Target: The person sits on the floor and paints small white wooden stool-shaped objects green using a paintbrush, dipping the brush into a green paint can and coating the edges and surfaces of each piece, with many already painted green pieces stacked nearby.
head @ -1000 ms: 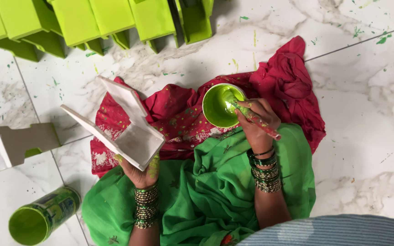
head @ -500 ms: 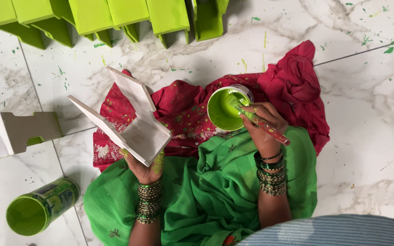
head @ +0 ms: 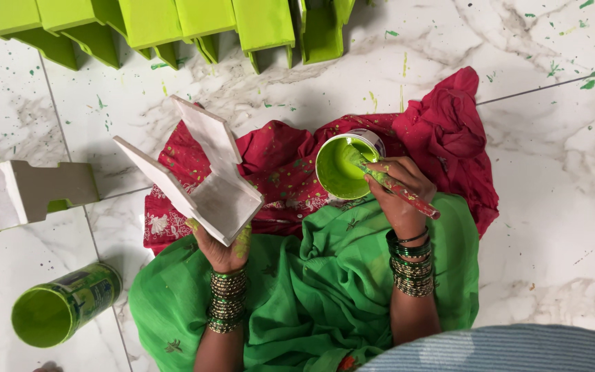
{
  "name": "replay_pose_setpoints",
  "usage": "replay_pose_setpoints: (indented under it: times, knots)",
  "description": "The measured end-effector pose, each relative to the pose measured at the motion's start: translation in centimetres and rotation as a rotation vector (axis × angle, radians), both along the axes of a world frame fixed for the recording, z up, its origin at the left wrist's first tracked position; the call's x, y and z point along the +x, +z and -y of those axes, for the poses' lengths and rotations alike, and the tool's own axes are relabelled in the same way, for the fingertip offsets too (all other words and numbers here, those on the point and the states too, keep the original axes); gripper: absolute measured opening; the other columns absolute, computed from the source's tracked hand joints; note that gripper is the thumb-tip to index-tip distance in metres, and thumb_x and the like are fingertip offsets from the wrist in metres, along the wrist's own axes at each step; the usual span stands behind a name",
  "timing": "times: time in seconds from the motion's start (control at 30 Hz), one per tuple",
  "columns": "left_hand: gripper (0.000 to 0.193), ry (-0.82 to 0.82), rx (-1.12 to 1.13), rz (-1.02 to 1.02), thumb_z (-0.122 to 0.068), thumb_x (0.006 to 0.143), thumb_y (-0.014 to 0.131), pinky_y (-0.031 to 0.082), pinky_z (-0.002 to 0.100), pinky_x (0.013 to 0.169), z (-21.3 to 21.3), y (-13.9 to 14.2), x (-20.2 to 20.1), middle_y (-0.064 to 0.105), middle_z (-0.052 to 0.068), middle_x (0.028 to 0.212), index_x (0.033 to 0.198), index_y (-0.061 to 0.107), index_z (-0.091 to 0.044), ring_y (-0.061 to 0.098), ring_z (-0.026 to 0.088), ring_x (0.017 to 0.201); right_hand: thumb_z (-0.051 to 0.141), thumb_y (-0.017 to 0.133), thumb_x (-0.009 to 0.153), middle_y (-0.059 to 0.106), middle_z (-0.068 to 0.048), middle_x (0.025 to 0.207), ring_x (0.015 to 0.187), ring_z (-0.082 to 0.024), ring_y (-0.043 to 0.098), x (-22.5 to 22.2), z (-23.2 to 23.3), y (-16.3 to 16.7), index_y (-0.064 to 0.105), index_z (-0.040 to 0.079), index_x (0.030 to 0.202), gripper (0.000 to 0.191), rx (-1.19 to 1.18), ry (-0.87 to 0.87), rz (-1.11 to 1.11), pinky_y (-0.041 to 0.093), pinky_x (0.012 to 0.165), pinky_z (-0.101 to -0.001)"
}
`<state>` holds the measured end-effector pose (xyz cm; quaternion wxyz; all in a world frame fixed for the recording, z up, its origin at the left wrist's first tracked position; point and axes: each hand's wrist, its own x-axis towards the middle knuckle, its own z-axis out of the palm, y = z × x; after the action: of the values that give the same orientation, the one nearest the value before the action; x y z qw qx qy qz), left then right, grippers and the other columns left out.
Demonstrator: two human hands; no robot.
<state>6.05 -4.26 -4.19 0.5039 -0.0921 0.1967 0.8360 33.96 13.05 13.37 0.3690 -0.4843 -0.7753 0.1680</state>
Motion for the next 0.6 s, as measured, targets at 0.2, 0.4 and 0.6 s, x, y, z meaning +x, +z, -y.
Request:
replay_pose_setpoints:
  times: [0.2, 0.4, 0.6]
  knots:
    - [0.060, -0.018, -0.012, -0.022, -0.045, 0.099, 0.068, 0.051, 0.055, 0.108, -0.2, -1.7, -0.5, 0.063, 0.006, 0.141, 0.148, 0.052, -0.013, 0.060, 0.029, 0.129, -0.004, 0.084, 0.078, 0.072, -0.008, 0.099, 0.083, -0.021, 0.072, -0.1, 0.2, -0.1, 0.075, 0.005, 0.100, 0.025, -0.052, -0.005, -0.047, 0.059, 0.074, -0.0298]
    - [0.056, -0.026, 0.066, 0.004, -0.043, 0.103, 0.066, 0.055, 0.049, 0.103, -1.7, -1.2, -0.5, 0.064, 0.006, 0.138, 0.148, 0.052, -0.013, 0.062, 0.027, 0.124, -0.003, 0.085, 0.076, 0.072, -0.009, 0.097, 0.084, -0.023, 0.071, 0.0, 0.6, -0.1, 0.076, 0.003, 0.096, 0.023, 0.019, -0.002, -0.052, 0.058, 0.075, -0.0328]
    - [0.056, -0.041, 0.073, -0.096, -0.043, 0.101, 0.064, 0.057, 0.046, 0.096, -2.8, 0.7, -0.4, 0.064, 0.007, 0.132, 0.144, 0.052, -0.010, 0.064, 0.026, 0.118, -0.005, 0.084, 0.075, 0.072, -0.009, 0.092, 0.083, -0.025, 0.070, 0.0, 1.2, 0.0, 0.075, 0.003, 0.091, 0.020, 0.147, 0.055, -0.048, 0.057, 0.073, -0.0343]
